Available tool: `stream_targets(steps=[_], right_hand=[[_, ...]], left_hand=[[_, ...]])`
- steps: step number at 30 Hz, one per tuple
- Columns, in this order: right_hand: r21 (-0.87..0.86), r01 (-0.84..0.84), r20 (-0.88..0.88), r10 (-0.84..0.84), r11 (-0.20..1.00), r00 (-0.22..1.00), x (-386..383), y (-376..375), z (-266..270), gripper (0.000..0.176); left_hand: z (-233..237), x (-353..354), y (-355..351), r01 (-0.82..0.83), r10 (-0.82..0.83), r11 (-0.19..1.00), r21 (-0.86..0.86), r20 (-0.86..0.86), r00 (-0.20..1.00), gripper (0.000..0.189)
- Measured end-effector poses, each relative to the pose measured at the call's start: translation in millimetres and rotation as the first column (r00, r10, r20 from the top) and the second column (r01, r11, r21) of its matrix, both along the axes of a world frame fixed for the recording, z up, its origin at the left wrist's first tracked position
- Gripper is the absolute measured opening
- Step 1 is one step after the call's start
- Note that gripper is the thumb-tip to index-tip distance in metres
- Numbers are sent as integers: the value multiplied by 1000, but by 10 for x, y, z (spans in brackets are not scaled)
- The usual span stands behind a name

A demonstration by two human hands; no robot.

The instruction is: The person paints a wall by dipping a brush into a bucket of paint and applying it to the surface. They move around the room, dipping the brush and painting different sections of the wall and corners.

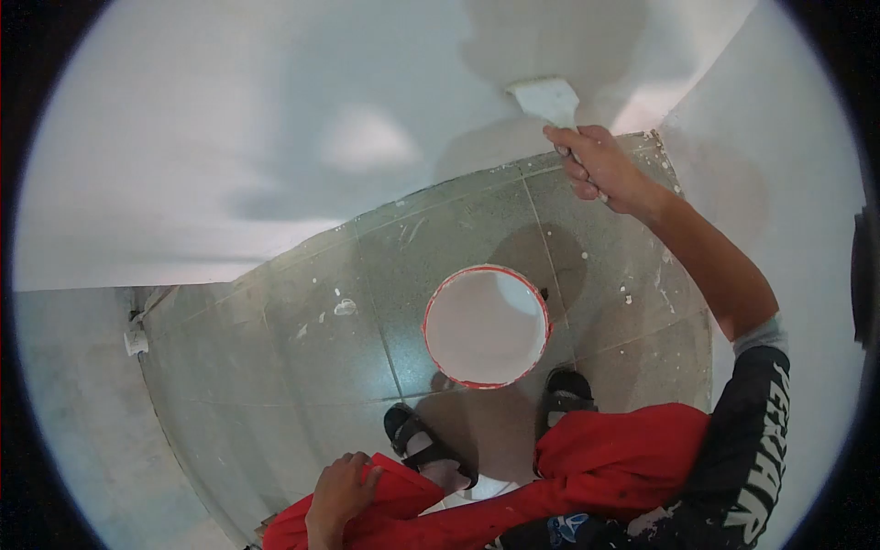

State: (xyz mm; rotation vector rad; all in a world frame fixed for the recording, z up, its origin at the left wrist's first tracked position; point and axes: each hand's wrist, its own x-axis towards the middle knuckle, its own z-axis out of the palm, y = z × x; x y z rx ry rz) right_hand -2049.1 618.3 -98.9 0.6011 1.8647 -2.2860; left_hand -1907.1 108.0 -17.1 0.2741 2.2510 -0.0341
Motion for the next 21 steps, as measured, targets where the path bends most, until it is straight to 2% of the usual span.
stream_targets(steps=[6, 8, 11, 16, 18, 21], right_hand=[[169, 51, -128, -29, 984, 991, 17, -25, 898, 38], [255, 89, -302, -8, 963, 953, 5, -6, 1072, 38], [303, 101, -380, 23, 948, 925, -14, -14, 1261, 41], [266, 97, -321, -7, 959, 947, 15, -103, 878, 41], [261, 92, -309, -7, 961, 951, 74, -134, 584, 40], [210, 21, -215, 25, 977, 976, 193, -185, 75, 40]], left_hand=[[-15, 8, 8, 53, -54, 998, -19, -6, 999, 36], [7, -15, 44, 58, -58, 998, -13, -15, 998, 36], [20, -39, 74, 62, -63, 998, -18, -14, 998, 37], [44, -73, 119, 75, -75, 997, 0, -35, 997, 36], [112, -100, 191, 25, -23, 999, -44, 35, 999, 39], [19, -36, 58, 87, -86, 996, 18, -47, 995, 36]])
